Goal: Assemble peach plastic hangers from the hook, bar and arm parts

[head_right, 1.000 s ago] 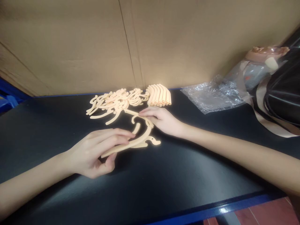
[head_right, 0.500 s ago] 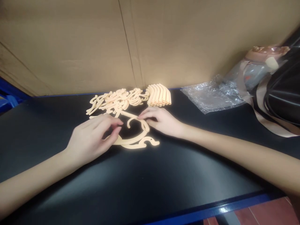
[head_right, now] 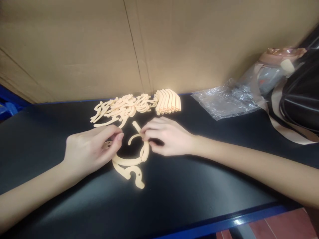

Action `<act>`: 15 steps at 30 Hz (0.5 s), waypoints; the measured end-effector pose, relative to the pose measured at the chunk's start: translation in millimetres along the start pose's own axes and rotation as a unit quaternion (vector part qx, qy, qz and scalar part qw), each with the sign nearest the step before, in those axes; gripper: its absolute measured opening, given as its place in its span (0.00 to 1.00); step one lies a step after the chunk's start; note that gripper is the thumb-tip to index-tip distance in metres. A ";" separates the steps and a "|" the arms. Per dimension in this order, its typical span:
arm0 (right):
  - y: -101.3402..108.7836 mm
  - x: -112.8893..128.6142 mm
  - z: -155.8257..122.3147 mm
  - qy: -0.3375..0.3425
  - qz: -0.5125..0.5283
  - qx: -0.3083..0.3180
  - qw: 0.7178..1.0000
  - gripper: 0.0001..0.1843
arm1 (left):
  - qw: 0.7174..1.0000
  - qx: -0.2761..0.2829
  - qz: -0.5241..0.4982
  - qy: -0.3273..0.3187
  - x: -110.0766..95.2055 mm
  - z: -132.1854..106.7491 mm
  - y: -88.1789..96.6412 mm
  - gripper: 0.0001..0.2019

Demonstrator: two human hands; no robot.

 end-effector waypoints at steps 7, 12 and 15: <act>-3.4 12.1 -0.9 0.089 -0.078 0.027 0.993 0.08 | 0.999 0.010 -0.045 0.000 1.1 1.0 -0.7 0.09; -4.1 18.4 -3.5 0.131 -0.127 0.024 0.983 0.12 | 0.999 0.032 -0.029 0.029 2.4 -0.2 -2.1 0.09; -3.9 18.9 -3.6 0.133 -0.139 0.018 0.981 0.13 | 0.999 0.034 0.020 0.036 2.8 -0.2 -3.7 0.07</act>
Point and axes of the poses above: each hand's wrist, its own z-axis towards the middle knuckle, its own y-axis out of the back of the hand, x = y × z, the point moved 5 cm from there along z, towards the middle knuckle, and after that the axes turned 7 degrees about z, right-handed, at the moved point
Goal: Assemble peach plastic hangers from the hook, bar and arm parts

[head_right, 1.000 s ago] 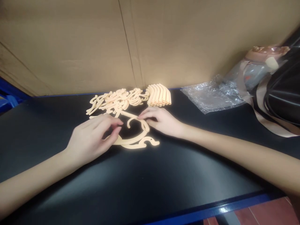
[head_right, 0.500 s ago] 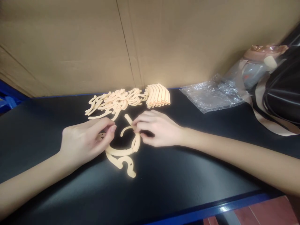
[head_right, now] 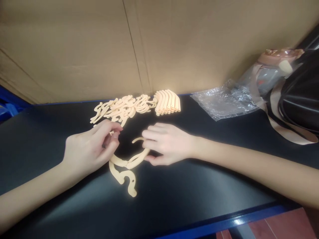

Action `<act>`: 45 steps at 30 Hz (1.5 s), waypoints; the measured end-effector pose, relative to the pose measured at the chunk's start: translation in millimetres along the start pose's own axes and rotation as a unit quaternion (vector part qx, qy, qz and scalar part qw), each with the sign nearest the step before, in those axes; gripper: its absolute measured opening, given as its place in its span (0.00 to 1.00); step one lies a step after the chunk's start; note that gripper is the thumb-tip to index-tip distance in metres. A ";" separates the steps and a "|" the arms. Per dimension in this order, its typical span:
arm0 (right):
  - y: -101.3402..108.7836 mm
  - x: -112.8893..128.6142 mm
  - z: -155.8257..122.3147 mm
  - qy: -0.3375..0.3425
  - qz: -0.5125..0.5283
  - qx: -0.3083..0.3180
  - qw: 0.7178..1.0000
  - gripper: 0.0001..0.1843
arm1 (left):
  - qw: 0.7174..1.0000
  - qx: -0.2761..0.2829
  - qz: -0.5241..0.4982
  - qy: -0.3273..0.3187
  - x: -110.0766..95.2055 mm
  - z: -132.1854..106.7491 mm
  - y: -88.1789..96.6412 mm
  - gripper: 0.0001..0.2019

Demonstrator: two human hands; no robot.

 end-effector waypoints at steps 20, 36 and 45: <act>-2.4 -0.8 -2.3 -0.015 0.041 0.004 0.999 0.15 | 0.923 0.093 -0.369 -0.048 -6.0 -2.2 -13.6 0.10; -1.6 -6.4 -0.2 -0.076 -0.046 0.012 0.996 0.17 | 0.977 0.113 -0.160 -0.082 -10.7 0.2 -17.9 0.15; -0.8 2.6 -2.2 0.009 -0.072 0.005 0.997 0.15 | 0.970 0.089 -0.179 -0.136 -13.9 -0.9 -14.6 0.14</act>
Point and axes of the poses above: each hand's wrist, its own z-axis towards the middle knuckle, its own y-axis out of the back of the hand, x = y × z, the point moved 5 cm from there along z, towards the middle knuckle, and after that the axes turned 7 degrees about z, right-handed, at the moved point
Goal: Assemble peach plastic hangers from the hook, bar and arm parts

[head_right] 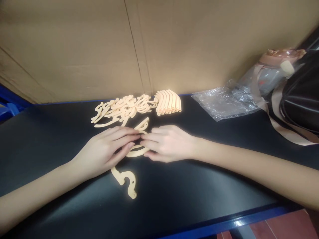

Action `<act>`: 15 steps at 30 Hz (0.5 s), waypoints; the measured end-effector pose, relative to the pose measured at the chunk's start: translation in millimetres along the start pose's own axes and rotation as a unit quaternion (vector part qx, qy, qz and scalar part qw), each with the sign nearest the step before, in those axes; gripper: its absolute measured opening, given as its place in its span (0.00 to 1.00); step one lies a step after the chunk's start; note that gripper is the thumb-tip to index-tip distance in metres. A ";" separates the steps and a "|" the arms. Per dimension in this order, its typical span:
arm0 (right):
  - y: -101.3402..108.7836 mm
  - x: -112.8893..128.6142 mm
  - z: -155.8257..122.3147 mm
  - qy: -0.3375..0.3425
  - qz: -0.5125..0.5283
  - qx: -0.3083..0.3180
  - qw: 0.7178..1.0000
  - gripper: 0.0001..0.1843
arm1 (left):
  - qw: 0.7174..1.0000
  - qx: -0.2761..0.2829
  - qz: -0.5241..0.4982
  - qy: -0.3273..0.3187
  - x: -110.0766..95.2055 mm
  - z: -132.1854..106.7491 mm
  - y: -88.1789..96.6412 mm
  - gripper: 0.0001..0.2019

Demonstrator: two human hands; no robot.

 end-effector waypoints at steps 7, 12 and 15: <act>7.3 19.7 1.3 0.052 -0.006 -0.008 0.999 0.15 | 1.000 -0.007 0.020 0.002 1.0 -1.1 1.0 0.14; 11.8 52.5 15.0 0.051 0.124 0.022 0.991 0.21 | 0.997 -0.013 0.024 0.069 11.2 -1.5 4.0 0.11; 15.1 60.0 17.0 0.034 0.148 0.070 0.986 0.19 | 0.996 -0.021 0.043 0.075 14.0 -2.2 5.8 0.08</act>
Point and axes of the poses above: each hand's wrist, its own z-axis towards the middle knuckle, its own y-axis out of the back of the hand, x = y × z, the point moved 5 cm from there along z, towards the middle knuckle, and after that the axes turned 7 degrees about z, right-handed, at the moved point
